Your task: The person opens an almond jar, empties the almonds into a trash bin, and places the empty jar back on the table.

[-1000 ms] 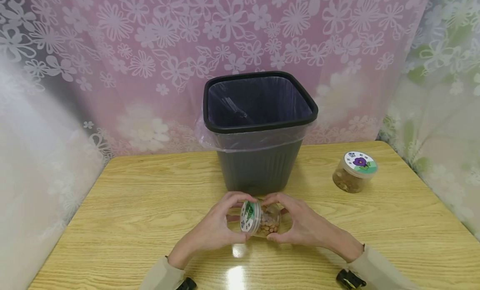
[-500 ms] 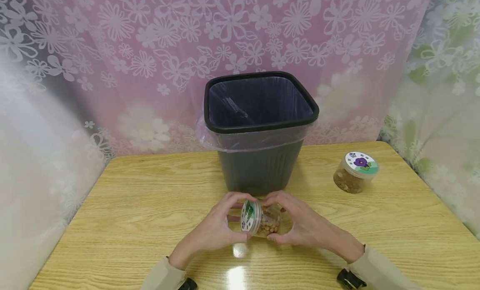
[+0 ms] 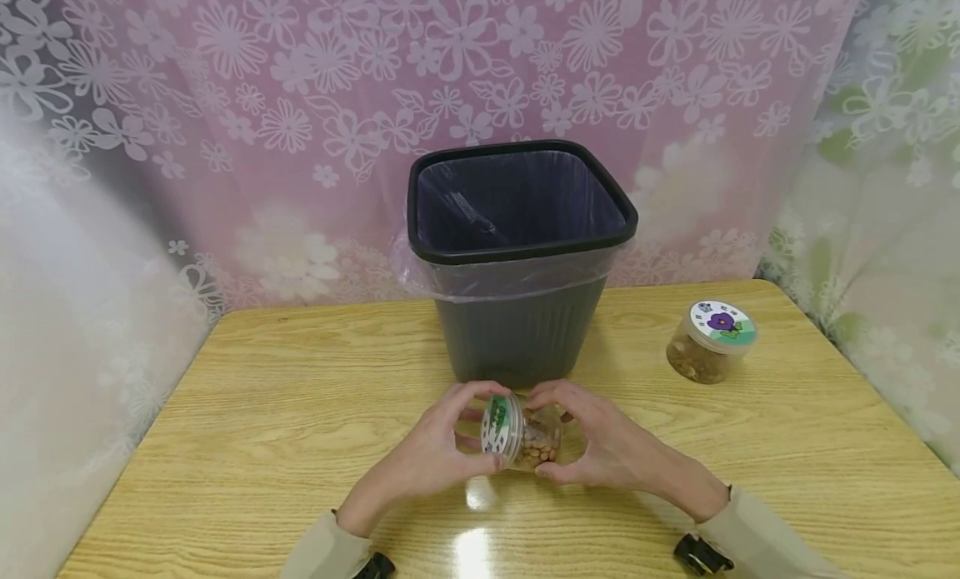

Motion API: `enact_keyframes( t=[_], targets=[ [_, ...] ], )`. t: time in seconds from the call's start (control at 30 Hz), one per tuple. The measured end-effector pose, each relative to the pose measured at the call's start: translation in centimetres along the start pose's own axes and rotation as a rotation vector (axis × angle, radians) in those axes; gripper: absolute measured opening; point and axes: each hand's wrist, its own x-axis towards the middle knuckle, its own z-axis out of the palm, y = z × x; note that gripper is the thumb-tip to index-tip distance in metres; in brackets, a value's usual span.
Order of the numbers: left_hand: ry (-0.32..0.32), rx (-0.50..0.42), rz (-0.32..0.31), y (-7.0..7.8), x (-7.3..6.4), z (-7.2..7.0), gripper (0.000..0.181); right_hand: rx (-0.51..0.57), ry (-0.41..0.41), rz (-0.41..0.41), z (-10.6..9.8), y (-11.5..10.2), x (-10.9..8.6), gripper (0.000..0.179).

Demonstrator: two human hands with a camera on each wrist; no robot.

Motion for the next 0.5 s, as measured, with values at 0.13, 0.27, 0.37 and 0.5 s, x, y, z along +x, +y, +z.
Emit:
enact_keyframes(
  t=[0.13,0.27,0.37,0.5],
  targets=[
    [-0.009,-0.009,-0.024,-0.01,0.06,-0.19,0.069,0.004,-0.01,0.013,-0.04,-0.04,0.04,0.063],
    [-0.021,-0.007,-0.027,0.02,0.13,-0.42,0.069,0.006,-0.023,0.027,-0.14,-0.04,0.1,0.064],
    [-0.029,-0.004,-0.023,0.03,0.2,-0.56,0.07,0.008,-0.025,0.027,-0.19,0.0,0.14,0.064],
    [-0.043,-0.007,-0.013,-0.05,0.17,-0.56,0.074,0.015,-0.024,0.025,-0.1,0.03,0.03,0.064]
  ],
)
